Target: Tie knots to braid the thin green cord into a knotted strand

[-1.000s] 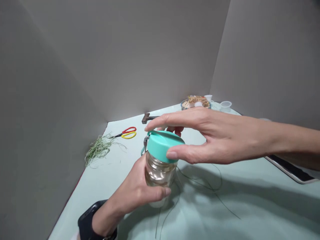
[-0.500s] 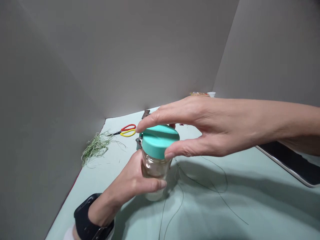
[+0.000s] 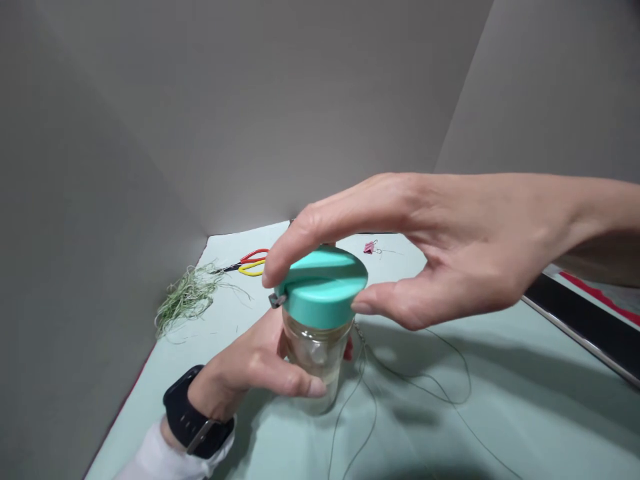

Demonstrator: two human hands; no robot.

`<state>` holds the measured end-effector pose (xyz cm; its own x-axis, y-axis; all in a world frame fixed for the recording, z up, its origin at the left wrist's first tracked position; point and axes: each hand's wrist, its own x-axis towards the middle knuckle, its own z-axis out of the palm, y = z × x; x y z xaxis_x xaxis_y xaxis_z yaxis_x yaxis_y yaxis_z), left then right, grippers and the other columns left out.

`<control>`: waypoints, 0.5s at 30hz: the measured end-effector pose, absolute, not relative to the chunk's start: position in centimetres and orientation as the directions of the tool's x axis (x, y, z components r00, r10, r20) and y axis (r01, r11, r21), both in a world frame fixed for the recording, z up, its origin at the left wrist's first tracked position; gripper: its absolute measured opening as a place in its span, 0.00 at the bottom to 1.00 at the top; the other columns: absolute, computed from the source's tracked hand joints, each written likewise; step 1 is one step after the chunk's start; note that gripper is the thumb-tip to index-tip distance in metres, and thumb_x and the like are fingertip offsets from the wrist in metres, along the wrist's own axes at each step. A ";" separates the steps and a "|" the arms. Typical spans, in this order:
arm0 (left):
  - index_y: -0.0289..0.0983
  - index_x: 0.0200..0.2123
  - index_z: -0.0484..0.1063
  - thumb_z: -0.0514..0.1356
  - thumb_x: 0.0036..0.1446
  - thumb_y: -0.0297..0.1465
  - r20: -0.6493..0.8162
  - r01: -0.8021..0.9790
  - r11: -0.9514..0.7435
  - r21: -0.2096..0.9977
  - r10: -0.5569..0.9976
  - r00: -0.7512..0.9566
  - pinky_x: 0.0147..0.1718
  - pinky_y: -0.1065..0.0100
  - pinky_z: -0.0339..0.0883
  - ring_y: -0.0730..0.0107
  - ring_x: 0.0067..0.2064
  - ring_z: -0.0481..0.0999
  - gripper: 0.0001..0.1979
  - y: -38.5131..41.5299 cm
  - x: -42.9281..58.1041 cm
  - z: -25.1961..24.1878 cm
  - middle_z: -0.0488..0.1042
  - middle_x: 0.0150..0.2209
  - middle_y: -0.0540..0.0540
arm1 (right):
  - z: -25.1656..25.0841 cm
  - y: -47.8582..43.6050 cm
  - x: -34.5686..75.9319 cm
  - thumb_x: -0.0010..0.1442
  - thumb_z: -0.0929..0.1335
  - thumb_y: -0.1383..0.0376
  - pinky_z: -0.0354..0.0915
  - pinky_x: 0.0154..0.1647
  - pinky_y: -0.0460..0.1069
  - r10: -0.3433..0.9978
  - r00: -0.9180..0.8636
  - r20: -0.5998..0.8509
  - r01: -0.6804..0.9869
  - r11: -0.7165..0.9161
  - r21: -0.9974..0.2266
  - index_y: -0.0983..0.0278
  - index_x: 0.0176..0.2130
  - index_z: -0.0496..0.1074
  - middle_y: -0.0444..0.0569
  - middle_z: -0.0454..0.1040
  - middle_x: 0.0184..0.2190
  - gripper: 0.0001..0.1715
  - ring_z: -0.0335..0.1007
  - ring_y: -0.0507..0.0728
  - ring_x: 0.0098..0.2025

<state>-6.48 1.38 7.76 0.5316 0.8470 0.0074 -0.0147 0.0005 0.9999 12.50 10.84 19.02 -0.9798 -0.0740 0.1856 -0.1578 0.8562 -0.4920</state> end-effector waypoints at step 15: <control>0.35 0.44 0.71 0.63 0.54 0.40 0.081 -0.012 -0.093 0.996 0.781 0.619 0.41 0.56 0.68 0.57 0.42 0.73 0.18 1.1 -7.9 6.7 0.72 0.42 0.47 | 19.5 10.8 11.4 0.55 0.64 0.76 0.61 0.53 0.44 -0.158 -0.973 0.169 -0.223 0.840 -0.494 0.65 0.56 0.64 0.44 0.68 0.56 0.29 0.65 0.53 0.54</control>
<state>-7.95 1.14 6.70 0.6188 0.7814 0.0806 -0.0124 -0.0928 0.9956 11.37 10.77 19.47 -0.9728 -0.1583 0.1692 -0.2227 0.8402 -0.4944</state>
